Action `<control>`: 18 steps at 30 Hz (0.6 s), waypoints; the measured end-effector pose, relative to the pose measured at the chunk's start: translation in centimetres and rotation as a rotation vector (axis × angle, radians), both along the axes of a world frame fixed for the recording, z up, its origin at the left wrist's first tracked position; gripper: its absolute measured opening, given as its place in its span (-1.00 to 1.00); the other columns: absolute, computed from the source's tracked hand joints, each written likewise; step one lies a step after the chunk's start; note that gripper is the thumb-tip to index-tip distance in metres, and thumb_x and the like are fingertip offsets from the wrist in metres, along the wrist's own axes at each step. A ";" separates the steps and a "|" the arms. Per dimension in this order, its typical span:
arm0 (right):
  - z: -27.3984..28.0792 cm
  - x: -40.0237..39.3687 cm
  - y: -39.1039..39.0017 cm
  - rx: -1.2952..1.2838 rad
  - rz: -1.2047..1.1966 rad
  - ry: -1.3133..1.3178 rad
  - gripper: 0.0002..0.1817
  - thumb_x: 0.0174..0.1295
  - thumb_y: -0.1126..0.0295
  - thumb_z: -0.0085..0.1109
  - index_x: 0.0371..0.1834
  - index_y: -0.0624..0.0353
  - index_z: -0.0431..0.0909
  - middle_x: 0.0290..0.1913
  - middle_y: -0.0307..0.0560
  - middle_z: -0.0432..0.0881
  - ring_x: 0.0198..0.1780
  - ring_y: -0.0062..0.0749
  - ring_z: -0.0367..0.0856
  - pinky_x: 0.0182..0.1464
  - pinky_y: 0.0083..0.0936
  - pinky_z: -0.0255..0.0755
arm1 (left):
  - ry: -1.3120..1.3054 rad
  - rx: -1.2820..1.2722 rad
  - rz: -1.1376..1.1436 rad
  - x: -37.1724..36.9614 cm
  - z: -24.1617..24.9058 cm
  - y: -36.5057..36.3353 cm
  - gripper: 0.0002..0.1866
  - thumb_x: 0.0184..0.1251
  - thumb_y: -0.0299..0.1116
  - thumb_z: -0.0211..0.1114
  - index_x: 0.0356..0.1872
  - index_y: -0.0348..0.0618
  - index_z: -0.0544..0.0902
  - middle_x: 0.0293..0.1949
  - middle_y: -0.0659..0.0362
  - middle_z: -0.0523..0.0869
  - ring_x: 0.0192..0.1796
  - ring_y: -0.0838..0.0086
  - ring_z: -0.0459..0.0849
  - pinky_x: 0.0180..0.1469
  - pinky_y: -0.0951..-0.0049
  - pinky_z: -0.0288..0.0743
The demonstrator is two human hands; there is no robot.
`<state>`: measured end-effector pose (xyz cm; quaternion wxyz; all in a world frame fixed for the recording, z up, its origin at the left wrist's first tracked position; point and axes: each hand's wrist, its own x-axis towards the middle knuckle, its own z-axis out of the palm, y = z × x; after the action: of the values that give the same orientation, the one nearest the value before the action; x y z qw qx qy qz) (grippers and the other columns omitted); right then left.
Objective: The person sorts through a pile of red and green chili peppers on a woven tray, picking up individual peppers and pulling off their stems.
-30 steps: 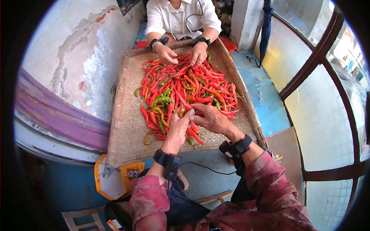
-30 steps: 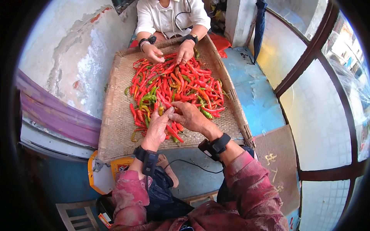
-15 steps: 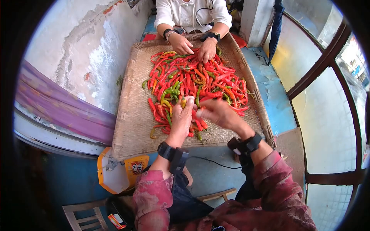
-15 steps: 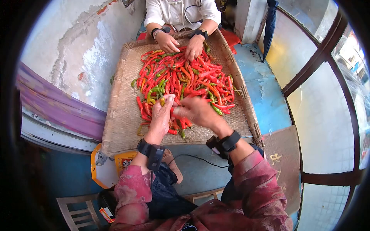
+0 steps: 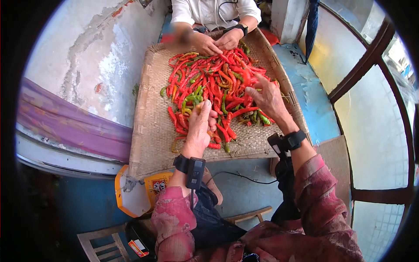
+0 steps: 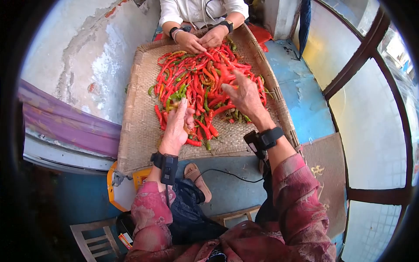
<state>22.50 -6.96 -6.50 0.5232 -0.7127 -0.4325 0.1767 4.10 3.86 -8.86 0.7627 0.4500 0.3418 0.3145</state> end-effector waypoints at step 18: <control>0.1 -2.4 -0.3 -0.342 0.252 -0.350 -0.75 0.07 0.29 0.18 -0.32 0.27 0.64 -0.55 0.11 0.59 -0.50 -0.26 0.60 -0.40 -0.37 0.45 | -0.020 0.102 0.066 0.4 -1.5 0.2 -0.79 0.38 -0.36 0.15 -0.02 -0.11 0.50 -0.28 0.28 0.64 -0.30 0.65 0.59 -0.26 0.63 0.52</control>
<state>20.10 -7.27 -6.35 0.2862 -0.7511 -0.5655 0.1849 4.45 4.08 -10.36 0.7312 0.4737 0.3326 0.3611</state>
